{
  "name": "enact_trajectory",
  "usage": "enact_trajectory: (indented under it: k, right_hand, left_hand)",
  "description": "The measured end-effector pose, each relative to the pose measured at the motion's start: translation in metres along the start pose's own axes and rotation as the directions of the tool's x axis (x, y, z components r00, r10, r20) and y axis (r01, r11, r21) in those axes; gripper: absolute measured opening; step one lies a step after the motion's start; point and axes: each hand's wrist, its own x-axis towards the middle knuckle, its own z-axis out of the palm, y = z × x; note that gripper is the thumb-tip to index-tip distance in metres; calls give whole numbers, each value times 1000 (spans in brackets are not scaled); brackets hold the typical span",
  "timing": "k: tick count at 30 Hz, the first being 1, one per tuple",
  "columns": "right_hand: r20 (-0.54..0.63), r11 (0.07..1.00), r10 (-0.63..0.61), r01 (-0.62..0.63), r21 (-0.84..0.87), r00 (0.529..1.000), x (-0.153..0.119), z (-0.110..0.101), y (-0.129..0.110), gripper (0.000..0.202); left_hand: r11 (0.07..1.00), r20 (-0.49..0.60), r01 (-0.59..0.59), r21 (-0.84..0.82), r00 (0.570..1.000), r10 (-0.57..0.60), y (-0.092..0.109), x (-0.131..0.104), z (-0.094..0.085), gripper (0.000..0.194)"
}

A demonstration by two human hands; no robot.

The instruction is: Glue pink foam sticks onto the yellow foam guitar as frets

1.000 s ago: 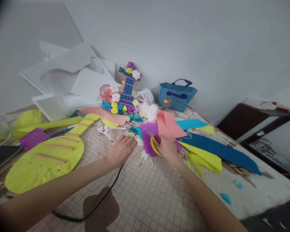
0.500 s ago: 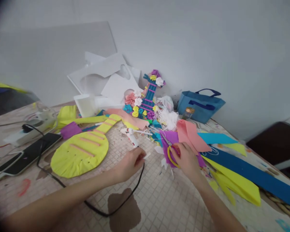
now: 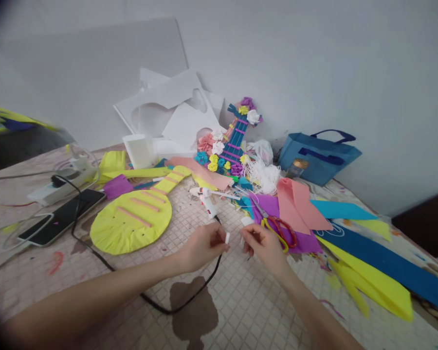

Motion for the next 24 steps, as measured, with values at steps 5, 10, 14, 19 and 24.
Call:
enact_trajectory:
  k: [5, 10, 14, 19, 24]
  right_hand:
    - [-249, 997, -42, 24, -76, 968, 20, -22, 16, 42]
    - [-234, 1000, 9, -9, 3, 972, 6, -21, 19, 32]
    - [-160, 1000, 9, -11, -14, 987, -7, -10, 24, 32]
    - [-88, 961, -8, -16, -277, 996, -13, -7, 24, 33]
    - [-49, 941, 7, -23, -338, 999, -15, -8, 17, 44]
  left_hand:
    - [997, -71, 73, -16, 995, -74, -4, -8, -65, 9]
    - [935, -336, 333, 121, 900, -277, -23, 37, -166, 12]
    - [827, -485, 484, 286, 817, -310, -49, 96, -235, 21]
    - [644, -601, 619, 450, 743, -294, -81, 152, -273, 26]
    - [514, -629, 705, 489, 693, -352, -105, 178, -273, 32]
